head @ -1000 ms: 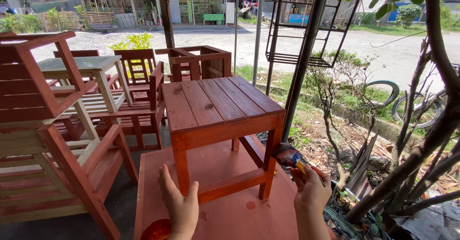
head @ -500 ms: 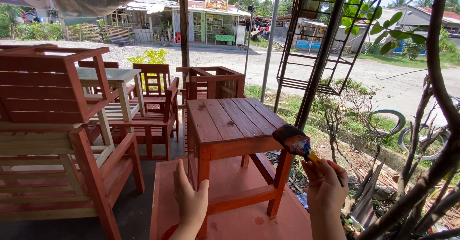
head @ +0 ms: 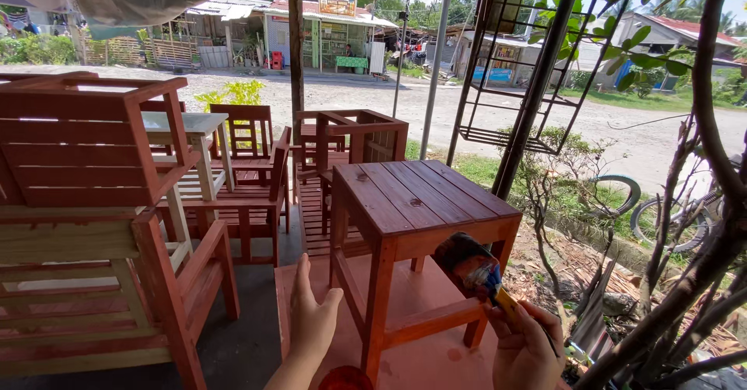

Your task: The person paints a small wooden table with reddish-brown paint using a brush. They repeatedly dip the brush into a paint container and apply the paint to the table's legs and frame.

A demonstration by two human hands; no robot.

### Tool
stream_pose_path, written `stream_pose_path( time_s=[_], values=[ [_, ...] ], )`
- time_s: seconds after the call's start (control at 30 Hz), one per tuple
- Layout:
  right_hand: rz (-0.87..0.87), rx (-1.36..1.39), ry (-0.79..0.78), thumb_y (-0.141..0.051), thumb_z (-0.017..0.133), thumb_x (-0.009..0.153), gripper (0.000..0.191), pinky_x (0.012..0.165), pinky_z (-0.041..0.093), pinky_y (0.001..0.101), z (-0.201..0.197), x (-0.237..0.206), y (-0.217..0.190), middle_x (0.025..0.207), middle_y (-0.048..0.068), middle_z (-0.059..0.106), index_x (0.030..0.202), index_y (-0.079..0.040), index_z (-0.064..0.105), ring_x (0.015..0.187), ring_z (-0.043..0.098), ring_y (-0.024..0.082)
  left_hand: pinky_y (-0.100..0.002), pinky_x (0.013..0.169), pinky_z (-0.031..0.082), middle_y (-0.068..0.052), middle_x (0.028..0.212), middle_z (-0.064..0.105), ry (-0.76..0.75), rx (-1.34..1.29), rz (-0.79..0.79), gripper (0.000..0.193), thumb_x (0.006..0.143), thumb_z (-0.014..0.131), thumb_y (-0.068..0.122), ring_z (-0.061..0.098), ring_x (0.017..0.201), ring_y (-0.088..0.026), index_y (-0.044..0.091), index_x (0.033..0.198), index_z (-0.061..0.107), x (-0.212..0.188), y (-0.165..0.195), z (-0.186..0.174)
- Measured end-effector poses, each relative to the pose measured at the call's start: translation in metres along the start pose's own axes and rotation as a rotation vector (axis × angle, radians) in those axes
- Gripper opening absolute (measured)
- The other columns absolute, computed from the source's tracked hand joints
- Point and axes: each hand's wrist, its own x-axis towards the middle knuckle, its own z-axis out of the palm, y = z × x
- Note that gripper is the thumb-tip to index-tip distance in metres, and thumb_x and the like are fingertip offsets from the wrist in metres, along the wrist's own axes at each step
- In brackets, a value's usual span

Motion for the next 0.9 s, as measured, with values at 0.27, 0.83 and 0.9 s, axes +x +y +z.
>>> stream_pose_path(
  time_s=[0.27, 0.83, 0.9],
  values=[
    [-0.149, -0.050, 0.112, 0.010, 0.054, 0.094, 0.009, 0.089, 0.061, 0.0599, 0.010, -0.073, 0.041, 0.104, 0.028, 0.066, 0.100, 0.004, 0.058, 0.097, 0.072, 0.040, -0.047, 0.124, 0.026, -0.010, 0.168, 0.017, -0.186, -0.046, -0.001, 0.090, 0.090, 0.063, 0.021, 0.015, 0.157, -0.028, 0.021, 0.162, 0.009, 0.042, -0.023, -0.065],
    [-0.325, -0.139, 0.313, 0.011, 0.059, 0.095, 0.008, 0.095, 0.065, 0.0474, 0.049, -0.122, 0.014, 0.112, 0.016, 0.062, 0.100, 0.004, 0.060, 0.099, 0.071, 0.033, -0.046, 0.122, 0.029, -0.009, 0.166, 0.025, -0.309, -0.065, 0.044, 0.092, 0.085, 0.064, 0.023, 0.023, 0.155, -0.028, 0.021, 0.162, 0.014, 0.032, -0.020, -0.092],
    [-0.309, -0.147, 0.303, 0.010, 0.059, 0.095, 0.007, 0.095, 0.065, 0.0448, 0.049, -0.109, 0.008, 0.113, 0.017, 0.062, 0.099, 0.004, 0.059, 0.100, 0.071, 0.032, -0.046, 0.122, 0.028, -0.009, 0.167, 0.024, -0.328, -0.055, 0.043, 0.091, 0.086, 0.063, 0.025, 0.021, 0.155, -0.028, 0.021, 0.162, 0.013, 0.032, -0.013, -0.083]
  ],
)
